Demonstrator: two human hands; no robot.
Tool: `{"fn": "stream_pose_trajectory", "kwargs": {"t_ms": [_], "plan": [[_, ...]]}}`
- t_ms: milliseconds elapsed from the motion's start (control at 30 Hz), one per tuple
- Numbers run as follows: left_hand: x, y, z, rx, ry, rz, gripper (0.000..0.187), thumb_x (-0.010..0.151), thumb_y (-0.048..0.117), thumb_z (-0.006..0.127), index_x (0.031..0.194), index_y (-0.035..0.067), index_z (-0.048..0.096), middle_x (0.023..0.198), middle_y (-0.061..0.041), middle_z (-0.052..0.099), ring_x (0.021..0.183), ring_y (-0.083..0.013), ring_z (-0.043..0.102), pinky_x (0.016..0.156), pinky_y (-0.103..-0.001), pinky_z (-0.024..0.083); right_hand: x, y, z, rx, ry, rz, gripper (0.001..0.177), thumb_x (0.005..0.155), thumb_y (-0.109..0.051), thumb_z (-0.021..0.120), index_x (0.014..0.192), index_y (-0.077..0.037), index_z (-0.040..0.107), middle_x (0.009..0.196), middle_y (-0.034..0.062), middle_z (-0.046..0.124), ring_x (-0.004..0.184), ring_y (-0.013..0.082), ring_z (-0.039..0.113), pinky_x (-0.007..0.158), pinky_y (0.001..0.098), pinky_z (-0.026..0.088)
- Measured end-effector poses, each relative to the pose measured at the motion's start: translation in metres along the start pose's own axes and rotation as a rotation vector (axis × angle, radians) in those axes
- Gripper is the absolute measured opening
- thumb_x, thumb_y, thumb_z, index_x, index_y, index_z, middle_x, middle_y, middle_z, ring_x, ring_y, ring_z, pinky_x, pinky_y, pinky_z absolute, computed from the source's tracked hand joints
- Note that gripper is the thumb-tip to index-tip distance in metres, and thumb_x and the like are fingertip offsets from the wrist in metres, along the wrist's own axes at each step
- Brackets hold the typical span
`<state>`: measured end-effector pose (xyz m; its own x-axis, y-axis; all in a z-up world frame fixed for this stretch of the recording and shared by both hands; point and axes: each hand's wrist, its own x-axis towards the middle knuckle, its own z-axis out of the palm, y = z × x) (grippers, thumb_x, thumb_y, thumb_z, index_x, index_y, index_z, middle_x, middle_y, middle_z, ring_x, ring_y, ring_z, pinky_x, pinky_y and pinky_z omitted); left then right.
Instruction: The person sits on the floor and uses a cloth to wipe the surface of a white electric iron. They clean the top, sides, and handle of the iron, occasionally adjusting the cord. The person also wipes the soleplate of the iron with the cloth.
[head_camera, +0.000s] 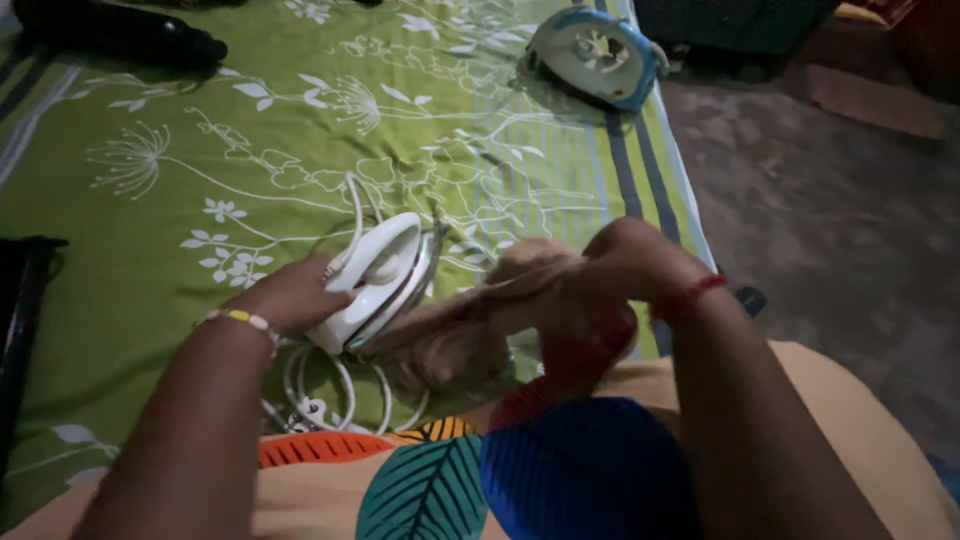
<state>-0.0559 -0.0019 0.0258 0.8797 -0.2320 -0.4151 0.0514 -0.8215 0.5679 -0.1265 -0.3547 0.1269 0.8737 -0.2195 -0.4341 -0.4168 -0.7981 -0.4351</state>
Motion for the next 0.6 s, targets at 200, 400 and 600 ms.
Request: {"fn": "stream_pose_trajectory", "kwargs": {"t_ms": [200,400,600], "plan": [[-0.065,0.015,-0.018,0.079,-0.02,-0.153,0.068,0.092,0.034,0.07,0.152,0.02,0.043,0.126,-0.016,0.074,0.109,-0.0308,0.076,0.096,-0.047,0.058,0.01,0.009,-0.015,0.863,-0.042,-0.448,0.048,0.084,-0.026,0.074,0.123,0.002,0.069,0.111,0.0165,0.075,0.098,0.0255,0.072,0.085,0.0362,0.06],[-0.023,0.012,0.002,0.234,0.067,-0.1,0.075,0.092,0.042,0.071,0.148,0.009,0.035,0.13,-0.024,0.062,0.114,-0.041,0.066,0.097,-0.05,0.052,0.054,-0.037,0.085,0.411,0.195,-0.313,0.049,0.084,-0.046,0.075,0.105,-0.001,0.078,0.104,0.0164,0.078,0.093,0.0277,0.073,0.081,0.038,0.059],[0.018,-0.017,0.004,0.0,0.161,0.017,0.047,0.094,0.043,0.063,0.132,0.015,0.059,0.125,-0.019,0.069,0.113,-0.0386,0.067,0.095,-0.049,0.051,0.075,-0.042,0.096,-0.384,0.258,0.008,0.059,0.091,-0.067,0.063,0.094,-0.011,0.083,0.105,0.0153,0.078,0.095,0.0353,0.072,0.086,0.0472,0.052]]}}
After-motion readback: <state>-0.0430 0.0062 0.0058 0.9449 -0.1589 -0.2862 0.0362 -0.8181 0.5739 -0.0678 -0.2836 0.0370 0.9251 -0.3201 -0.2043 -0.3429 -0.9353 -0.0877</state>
